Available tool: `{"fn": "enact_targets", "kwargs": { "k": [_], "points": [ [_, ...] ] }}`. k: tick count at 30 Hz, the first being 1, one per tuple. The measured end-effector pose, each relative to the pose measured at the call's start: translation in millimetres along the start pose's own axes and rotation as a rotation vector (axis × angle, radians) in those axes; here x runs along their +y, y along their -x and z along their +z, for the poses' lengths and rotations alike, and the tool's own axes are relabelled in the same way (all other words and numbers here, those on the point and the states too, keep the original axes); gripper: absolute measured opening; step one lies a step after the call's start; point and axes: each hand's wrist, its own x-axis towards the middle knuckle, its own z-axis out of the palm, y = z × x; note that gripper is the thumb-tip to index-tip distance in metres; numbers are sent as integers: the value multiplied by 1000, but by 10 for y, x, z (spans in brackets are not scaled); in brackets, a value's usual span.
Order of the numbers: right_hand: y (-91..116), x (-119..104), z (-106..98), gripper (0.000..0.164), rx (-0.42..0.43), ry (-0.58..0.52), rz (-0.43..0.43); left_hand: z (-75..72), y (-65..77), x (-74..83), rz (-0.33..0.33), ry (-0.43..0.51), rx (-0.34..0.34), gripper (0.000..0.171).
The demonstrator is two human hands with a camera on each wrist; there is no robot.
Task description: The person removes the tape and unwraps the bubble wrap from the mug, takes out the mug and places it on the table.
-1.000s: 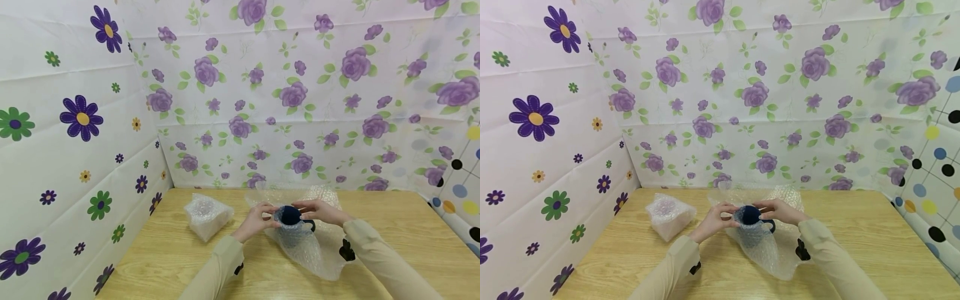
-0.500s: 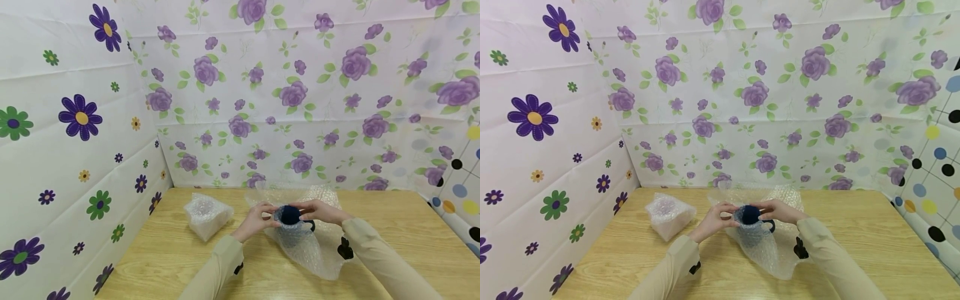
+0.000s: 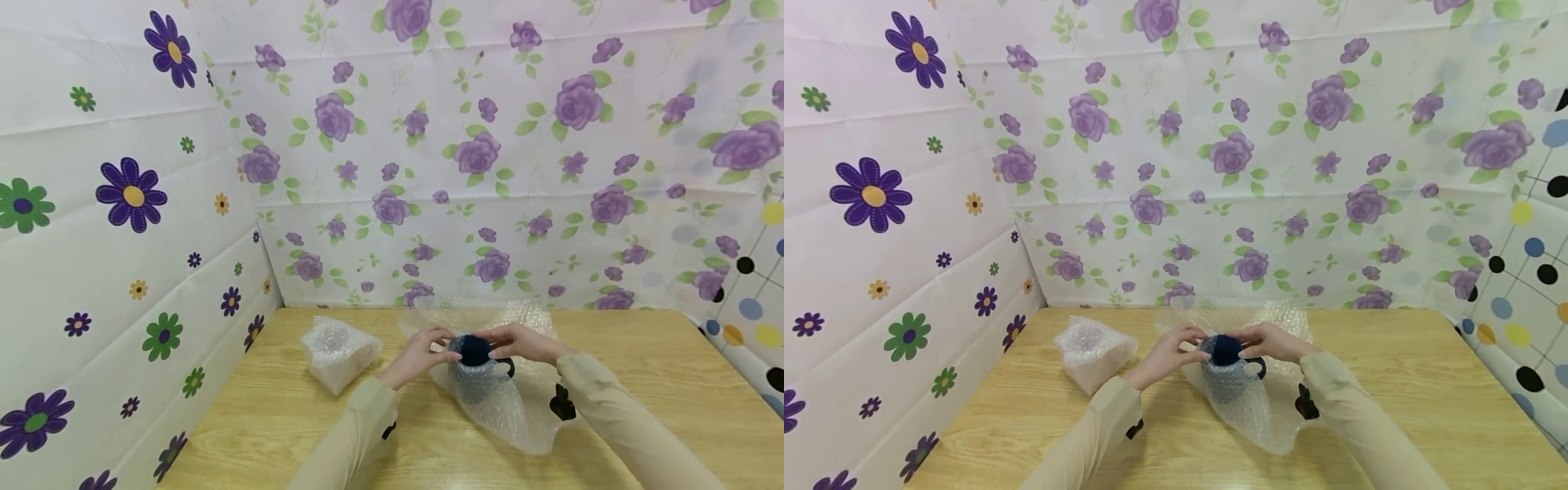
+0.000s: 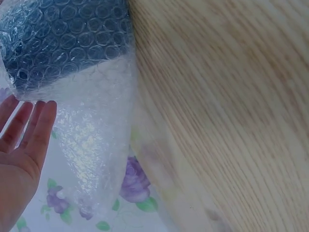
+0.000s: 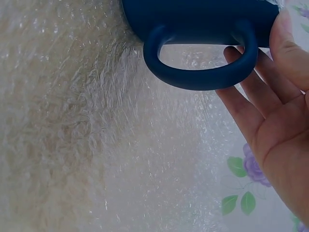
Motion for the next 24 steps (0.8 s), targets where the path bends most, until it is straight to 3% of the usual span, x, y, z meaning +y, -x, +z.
{"fn": "enact_targets", "kwargs": {
  "k": [7, 14, 24],
  "points": [
    [-8, 50, -13, 49, 8, -23, 15, -5, -57, 51, -61, -62, -11, 41],
    [5, 33, -11, 49, 20, -15, 25, -13, -100, 50, -83, -166, -26, 48],
    [10, 14, -14, 50, 24, 6, 34, -7, -122, 11, -70, -168, -58, 50]
  ]
}}
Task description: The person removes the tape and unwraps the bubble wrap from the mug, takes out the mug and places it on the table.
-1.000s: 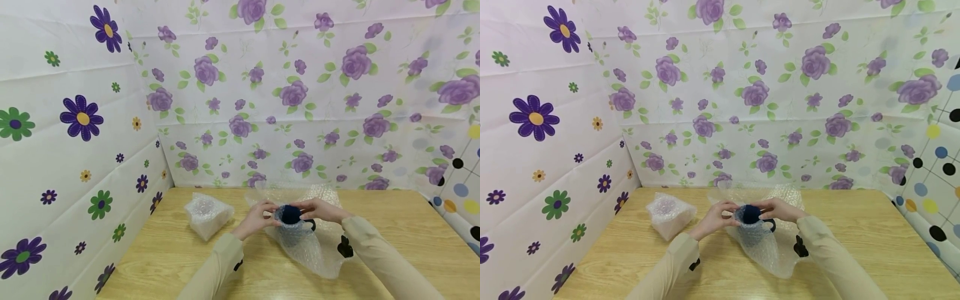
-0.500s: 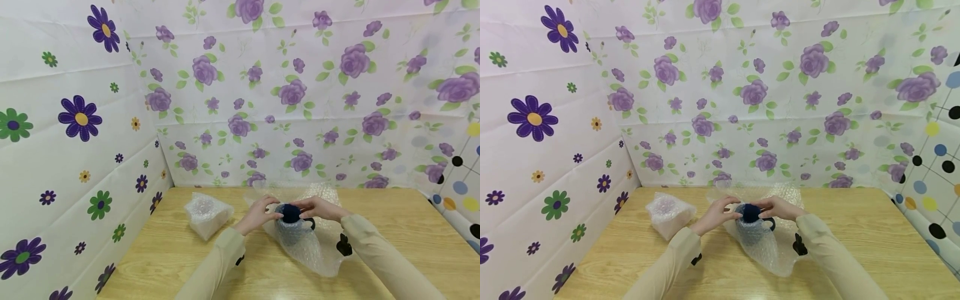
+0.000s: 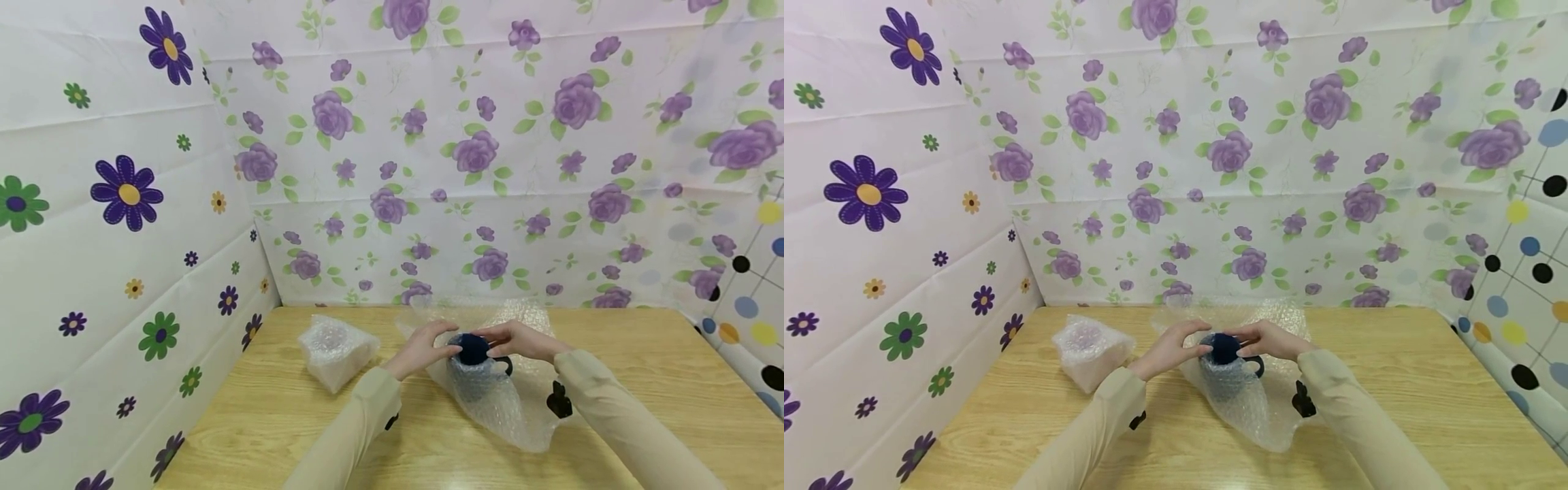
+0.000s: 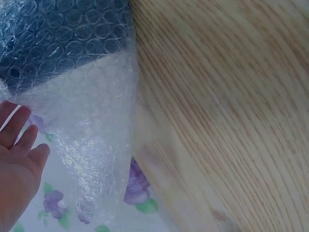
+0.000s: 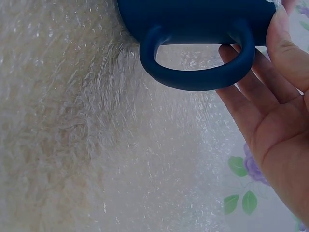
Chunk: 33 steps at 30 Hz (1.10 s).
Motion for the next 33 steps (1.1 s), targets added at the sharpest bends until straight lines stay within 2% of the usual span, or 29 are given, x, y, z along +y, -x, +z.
{"fn": "enact_targets", "kwargs": {
  "k": [4, 13, 23, 33],
  "points": [
    [-10, 5, 3, 51, -5, -10, -8, 0, 14, -2, -5, -5, 0, 49],
    [-7, -21, 11, 51, -6, -10, -11, -15, 18, 22, 7, -16, 45, 45],
    [2, -34, 14, 50, 7, 9, 0, -101, 111, -6, 36, 0, 108, 29],
    [-3, -13, 5, 50, 2, 11, -12, -160, 193, -47, 121, 3, 162, 18]
  ]
}}
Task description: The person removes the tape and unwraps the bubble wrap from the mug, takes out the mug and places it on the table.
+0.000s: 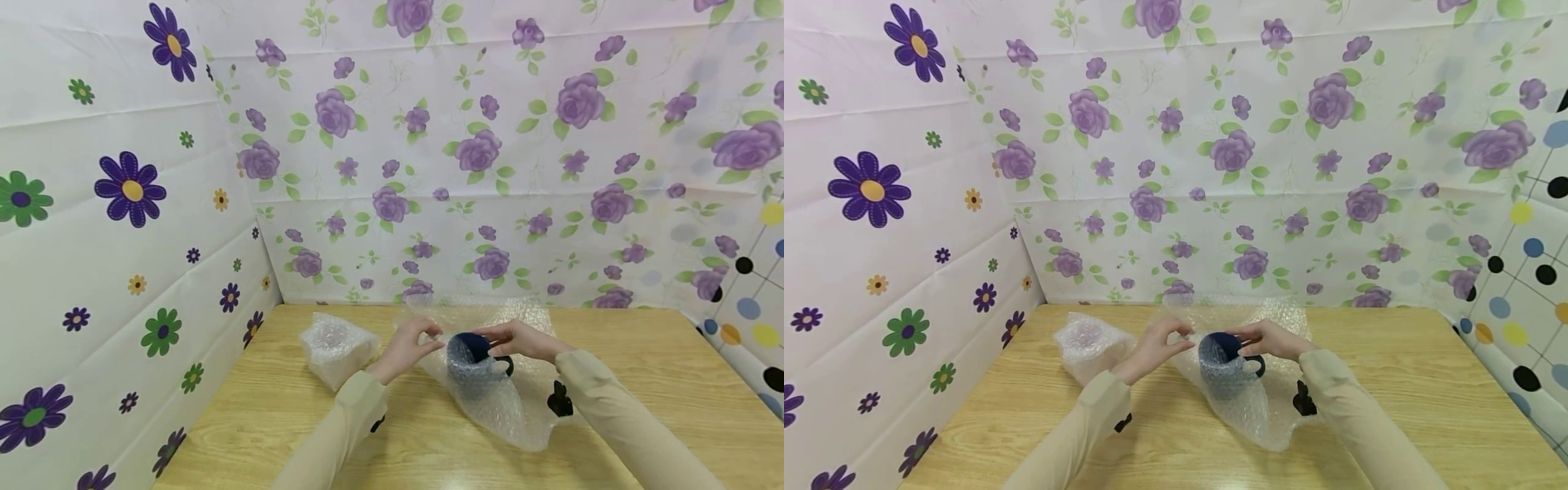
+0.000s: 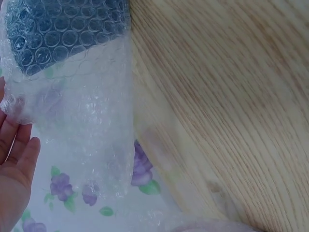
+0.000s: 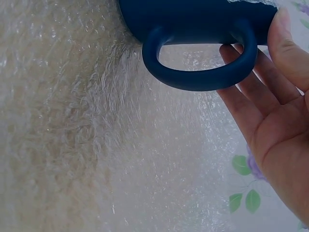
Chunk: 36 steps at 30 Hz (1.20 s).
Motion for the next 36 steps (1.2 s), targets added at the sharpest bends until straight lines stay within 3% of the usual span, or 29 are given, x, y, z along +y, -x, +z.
{"fn": "enact_targets", "kwargs": {
  "k": [12, 21, 25, 32, 36],
  "points": [
    [15, 8, -13, 50, 24, 51, 11, -107, 125, -15, -20, -11, 15, 10],
    [12, 9, -2, 49, 23, 26, 10, -192, 254, -106, -41, 40, -47, 5],
    [16, 6, 0, 50, 19, 6, 14, -242, 312, -117, -43, 39, -84, 9],
    [4, 17, -4, 50, 6, -21, 3, -281, 386, -151, -133, 60, -109, 28],
    [-4, 21, -2, 50, 5, -29, 1, -273, 408, -188, -162, 55, -116, 30]
  ]
}}
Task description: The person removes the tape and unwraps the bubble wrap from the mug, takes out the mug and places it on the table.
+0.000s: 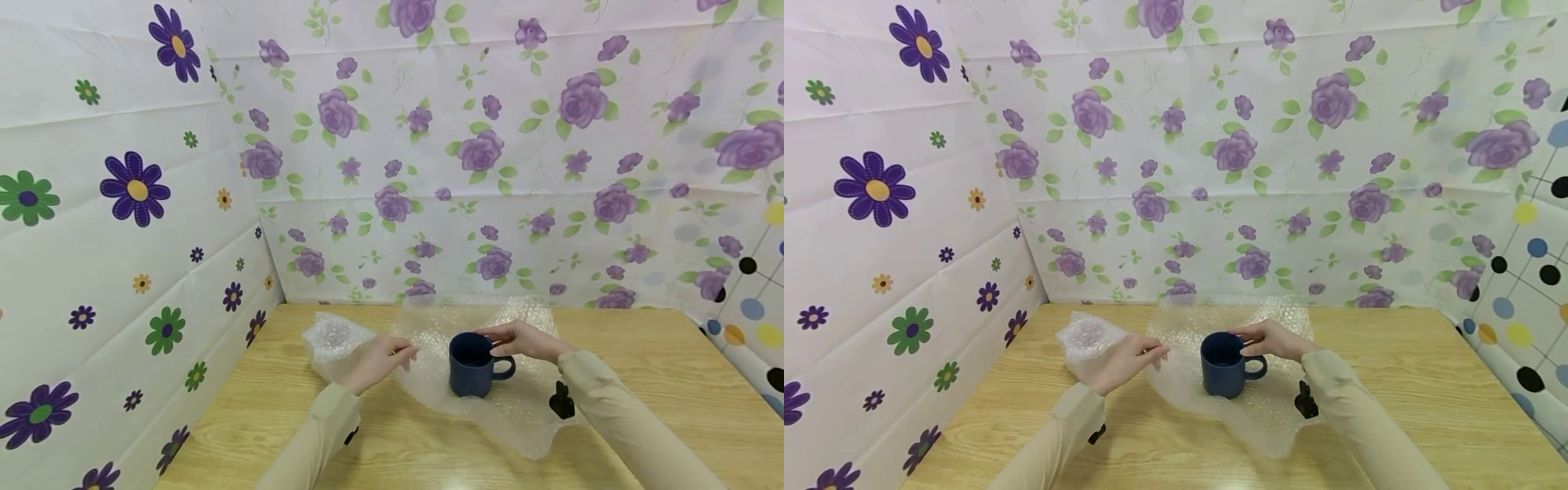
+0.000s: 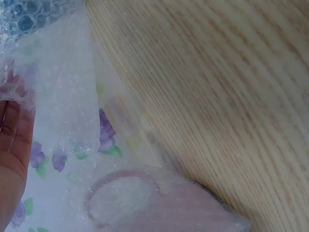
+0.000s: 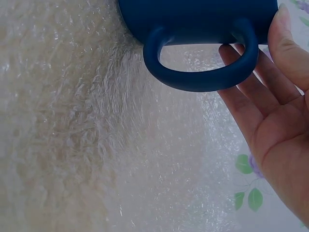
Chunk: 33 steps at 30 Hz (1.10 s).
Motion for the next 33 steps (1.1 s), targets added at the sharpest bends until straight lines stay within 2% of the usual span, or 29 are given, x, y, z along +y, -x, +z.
{"fn": "enact_targets", "kwargs": {
  "k": [5, 9, 13, 17, 22, 24, 26, 31, 33],
  "points": [
    [4, 6, 4, 50, 2, -10, -1, -5, 10, -11, -64, 29, -14, 27],
    [8, 4, 6, 50, 1, -11, 0, -13, 28, -2, -117, 20, -42, 17],
    [10, 1, 5, 51, 5, -5, 7, -13, 58, -12, -129, 21, -69, 8],
    [10, 0, 4, 51, 13, 5, 17, -19, 90, -40, -97, 62, -117, 11],
    [10, 2, 10, 51, 9, 8, 15, -29, 125, -88, 15, 65, -211, 18],
    [10, 9, 11, 51, 8, 6, 14, -33, 142, -106, 53, 62, -243, 27],
    [9, 16, 10, 51, 10, 3, 15, -36, 167, -123, 56, 62, -272, 36],
    [10, 40, 5, 51, 19, 3, 24, -21, 245, -164, 21, 51, -303, 35],
    [12, 47, 4, 51, 20, 1, 25, -10, 273, -184, 17, 47, -301, 40]
  ]
}}
